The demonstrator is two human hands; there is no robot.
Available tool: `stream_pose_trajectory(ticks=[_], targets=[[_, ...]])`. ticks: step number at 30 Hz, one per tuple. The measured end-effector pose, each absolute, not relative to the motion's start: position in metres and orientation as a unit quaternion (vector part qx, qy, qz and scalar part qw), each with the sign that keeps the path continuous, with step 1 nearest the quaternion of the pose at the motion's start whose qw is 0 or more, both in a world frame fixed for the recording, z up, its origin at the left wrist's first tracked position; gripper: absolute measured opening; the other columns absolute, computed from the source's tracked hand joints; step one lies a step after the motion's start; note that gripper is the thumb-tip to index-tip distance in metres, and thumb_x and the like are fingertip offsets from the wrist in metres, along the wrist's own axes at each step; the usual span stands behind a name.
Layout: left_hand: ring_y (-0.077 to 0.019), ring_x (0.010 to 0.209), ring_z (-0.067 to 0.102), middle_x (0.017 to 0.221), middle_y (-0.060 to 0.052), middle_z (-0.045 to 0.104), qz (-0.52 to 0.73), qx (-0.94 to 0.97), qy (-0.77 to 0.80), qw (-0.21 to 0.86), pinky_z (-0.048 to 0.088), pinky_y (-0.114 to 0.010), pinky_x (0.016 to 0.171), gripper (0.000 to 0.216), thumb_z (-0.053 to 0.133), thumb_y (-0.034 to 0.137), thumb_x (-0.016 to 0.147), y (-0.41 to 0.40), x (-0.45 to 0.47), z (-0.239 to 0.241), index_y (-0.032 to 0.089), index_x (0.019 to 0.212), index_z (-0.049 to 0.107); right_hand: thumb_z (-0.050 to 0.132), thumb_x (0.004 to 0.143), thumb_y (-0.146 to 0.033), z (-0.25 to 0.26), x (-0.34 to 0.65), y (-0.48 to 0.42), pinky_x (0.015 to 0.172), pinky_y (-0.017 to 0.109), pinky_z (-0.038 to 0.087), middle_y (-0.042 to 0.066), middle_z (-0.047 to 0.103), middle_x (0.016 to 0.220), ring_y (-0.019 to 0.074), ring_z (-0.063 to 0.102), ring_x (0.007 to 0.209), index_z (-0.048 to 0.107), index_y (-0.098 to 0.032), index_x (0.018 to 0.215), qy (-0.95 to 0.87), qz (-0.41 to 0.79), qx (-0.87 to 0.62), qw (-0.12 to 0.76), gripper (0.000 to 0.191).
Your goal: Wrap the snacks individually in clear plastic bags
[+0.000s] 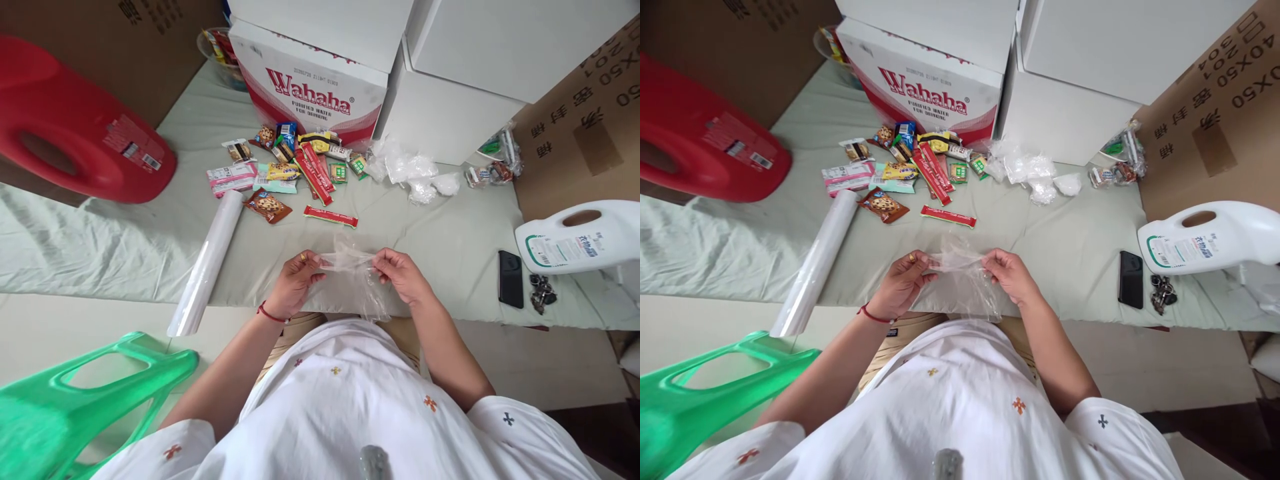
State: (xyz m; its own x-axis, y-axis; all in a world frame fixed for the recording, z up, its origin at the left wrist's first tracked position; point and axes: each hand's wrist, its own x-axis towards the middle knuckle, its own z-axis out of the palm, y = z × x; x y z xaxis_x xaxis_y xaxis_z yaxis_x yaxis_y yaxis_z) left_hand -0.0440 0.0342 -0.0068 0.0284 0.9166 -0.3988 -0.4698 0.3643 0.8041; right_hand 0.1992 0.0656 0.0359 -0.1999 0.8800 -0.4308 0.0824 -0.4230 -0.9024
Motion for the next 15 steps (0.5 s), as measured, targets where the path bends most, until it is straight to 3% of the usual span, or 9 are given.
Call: stream_pose_trajectory(ticks=[4, 10, 15], targets=[[-0.015, 0.087, 0.066, 0.086, -0.001, 0.067, 0.515, 0.219, 0.483, 0.673, 0.056, -0.024, 0.069, 0.052, 0.093, 0.055, 0.062, 0.037, -0.051, -0.003, 0.019, 0.081, 0.06, 0.086, 0.065, -0.061, 0.045, 0.216, 0.068, 0.054, 0.022, 0.04, -0.002, 0.06, 0.07, 0.0106, 0.049, 0.064, 0.065, -0.02, 0.072, -0.423, 0.625, -0.563, 0.338, 0.047], [-0.0179, 0.086, 0.071, 0.099, -0.003, 0.066, 0.462, 0.157, 0.515, 0.705, 0.06, -0.03, 0.066, 0.069, 0.087, 0.07, 0.063, 0.035, -0.034, 0.009, 0.022, 0.102, 0.056, 0.083, 0.069, -0.066, 0.038, 0.203, 0.059, 0.056, 0.024, 0.042, -0.002, 0.059, 0.069, 0.0114, 0.049, 0.063, 0.063, -0.021, 0.073, -0.425, 0.629, -0.55, 0.348, 0.049], [-0.0139, 0.08, 0.068, 0.096, -0.001, 0.063, 0.472, 0.102, 0.607, 0.632, 0.05, -0.02, 0.053, 0.065, 0.088, 0.069, 0.061, 0.02, -0.035, 0.014, 0.022, 0.094, 0.057, 0.079, 0.075, -0.067, 0.035, 0.193, 0.053, 0.057, 0.025, 0.043, -0.002, 0.057, 0.069, 0.0124, 0.049, 0.064, 0.062, -0.022, 0.073, -0.434, 0.605, -0.548, 0.382, 0.048]])
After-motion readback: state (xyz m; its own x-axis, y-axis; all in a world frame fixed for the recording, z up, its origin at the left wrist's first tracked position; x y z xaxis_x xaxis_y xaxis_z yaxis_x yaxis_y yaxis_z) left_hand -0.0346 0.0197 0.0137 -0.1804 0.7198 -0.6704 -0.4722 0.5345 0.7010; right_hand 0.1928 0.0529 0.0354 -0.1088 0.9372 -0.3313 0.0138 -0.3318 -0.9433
